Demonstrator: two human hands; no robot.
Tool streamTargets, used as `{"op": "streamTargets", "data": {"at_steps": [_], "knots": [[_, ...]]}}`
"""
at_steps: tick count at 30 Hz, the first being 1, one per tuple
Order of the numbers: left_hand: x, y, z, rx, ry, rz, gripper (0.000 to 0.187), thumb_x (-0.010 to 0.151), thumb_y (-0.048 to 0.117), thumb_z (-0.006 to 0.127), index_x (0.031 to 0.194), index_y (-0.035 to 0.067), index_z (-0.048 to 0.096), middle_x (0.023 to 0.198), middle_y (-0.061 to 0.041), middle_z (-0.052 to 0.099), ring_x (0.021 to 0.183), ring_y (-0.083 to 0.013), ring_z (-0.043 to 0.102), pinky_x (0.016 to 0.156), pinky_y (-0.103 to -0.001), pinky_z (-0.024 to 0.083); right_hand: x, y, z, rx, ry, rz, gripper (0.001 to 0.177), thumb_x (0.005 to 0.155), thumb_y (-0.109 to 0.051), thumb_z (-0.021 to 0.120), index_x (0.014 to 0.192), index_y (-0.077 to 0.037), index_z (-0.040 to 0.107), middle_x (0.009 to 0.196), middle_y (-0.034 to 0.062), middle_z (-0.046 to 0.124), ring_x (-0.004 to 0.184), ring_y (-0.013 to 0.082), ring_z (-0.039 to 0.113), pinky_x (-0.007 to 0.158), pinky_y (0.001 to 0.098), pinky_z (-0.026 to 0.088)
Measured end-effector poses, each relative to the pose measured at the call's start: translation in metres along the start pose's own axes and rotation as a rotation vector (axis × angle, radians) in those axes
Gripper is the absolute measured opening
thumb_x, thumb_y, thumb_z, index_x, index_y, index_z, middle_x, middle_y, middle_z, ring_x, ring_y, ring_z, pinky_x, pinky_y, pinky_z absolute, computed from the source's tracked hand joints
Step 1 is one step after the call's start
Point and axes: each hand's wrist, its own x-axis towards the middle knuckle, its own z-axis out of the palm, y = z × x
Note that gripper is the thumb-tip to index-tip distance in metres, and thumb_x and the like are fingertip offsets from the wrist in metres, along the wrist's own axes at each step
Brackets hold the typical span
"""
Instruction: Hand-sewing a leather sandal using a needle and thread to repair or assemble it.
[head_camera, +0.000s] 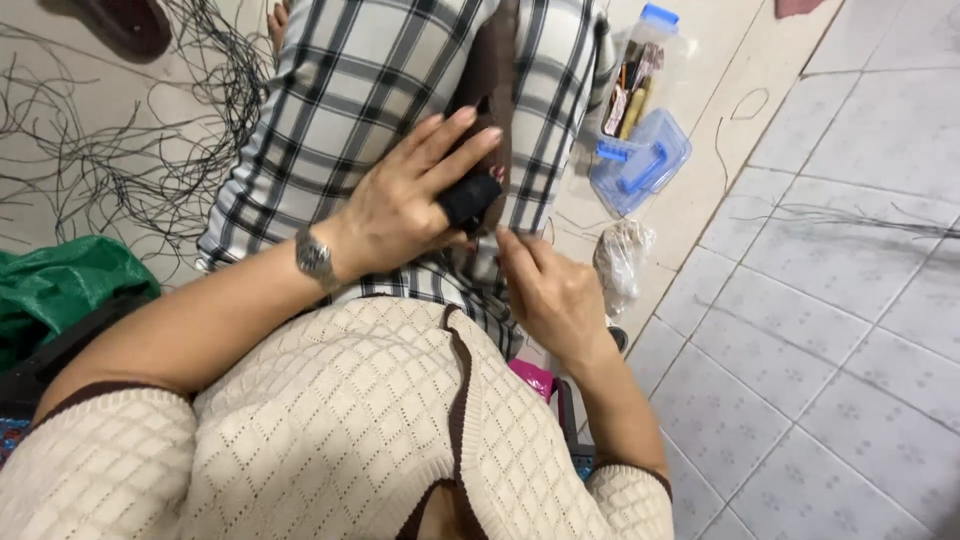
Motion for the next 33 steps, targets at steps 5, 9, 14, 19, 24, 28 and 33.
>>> {"op": "streamTargets", "data": {"at_steps": [5,9,14,19,24,28,33], "knots": [[-0.005,0.019,-0.012,0.04,0.024,-0.104,0.06,0.09,0.063,0.067,0.107,0.007,0.079,0.155,-0.015,0.05,0.143,-0.0451,0.044,0.12,-0.057,0.026,-0.003,-0.015,-0.005,0.157,-0.028,0.064,0.031,0.091,-0.008,0.068,0.122,-0.007,0.066,0.092,0.0089,0.069,0.067,0.0251,0.072,0.056,0.033,0.058],[0.002,0.007,0.007,0.079,0.031,-0.07,0.054,0.076,0.052,0.087,0.108,0.009,0.08,0.151,-0.012,0.056,0.143,-0.043,0.043,0.118,-0.056,0.031,-0.008,-0.015,-0.008,-0.057,-0.06,0.078,0.035,0.095,-0.015,0.061,0.131,-0.017,0.064,0.088,0.0028,0.064,0.058,0.0207,0.068,0.05,0.0331,0.054],[0.001,0.022,0.007,0.056,0.042,-0.165,0.037,0.089,0.043,0.08,0.107,0.011,0.079,0.149,-0.007,0.058,0.144,-0.0362,0.044,0.118,-0.051,0.031,-0.002,-0.022,-0.05,-0.125,-0.25,0.113,0.046,0.092,-0.008,0.06,0.136,-0.022,0.064,0.081,0.0044,0.061,0.053,0.0211,0.066,0.048,0.0346,0.053],[-0.001,0.018,0.008,0.049,0.044,-0.189,0.033,0.092,0.041,0.077,0.104,0.01,0.078,0.152,-0.006,0.055,0.146,-0.0341,0.042,0.12,-0.049,0.029,-0.034,0.026,0.008,1.119,-0.351,0.492,0.041,0.098,-0.008,0.05,0.138,-0.009,0.057,0.076,0.0127,0.062,0.049,0.0216,0.054,0.04,0.0311,0.046],[-0.004,0.017,0.003,0.04,-0.002,-0.187,0.035,0.085,0.039,0.084,0.1,0.008,0.081,0.154,-0.006,0.053,0.148,-0.0342,0.039,0.122,-0.049,0.026,-0.027,0.003,-0.043,0.72,-0.336,0.385,0.039,0.089,0.006,0.056,0.127,0.005,0.064,0.114,0.0241,0.074,0.085,0.0387,0.075,0.066,0.045,0.062],[-0.003,0.008,-0.007,0.005,-0.129,-0.149,0.048,0.092,0.042,0.09,0.115,0.002,0.077,0.16,-0.013,0.038,0.151,-0.039,0.024,0.127,-0.053,0.03,-0.073,0.004,-0.066,-0.087,-0.416,0.315,0.054,0.097,-0.015,0.06,0.149,-0.027,0.05,0.104,0.0013,0.066,0.06,0.0203,0.058,0.045,0.0361,0.042],[0.001,0.021,-0.04,-0.202,-0.355,-0.196,0.053,0.073,0.055,0.094,0.066,0.008,0.069,0.165,-0.023,0.018,0.154,-0.0438,0.011,0.131,-0.054,0.012,-0.056,-0.002,-0.023,0.192,-0.231,0.172,0.054,0.1,0.003,0.055,0.149,-0.017,0.049,0.103,0.005,0.063,0.075,0.0197,0.063,0.055,0.0341,0.045]]}}
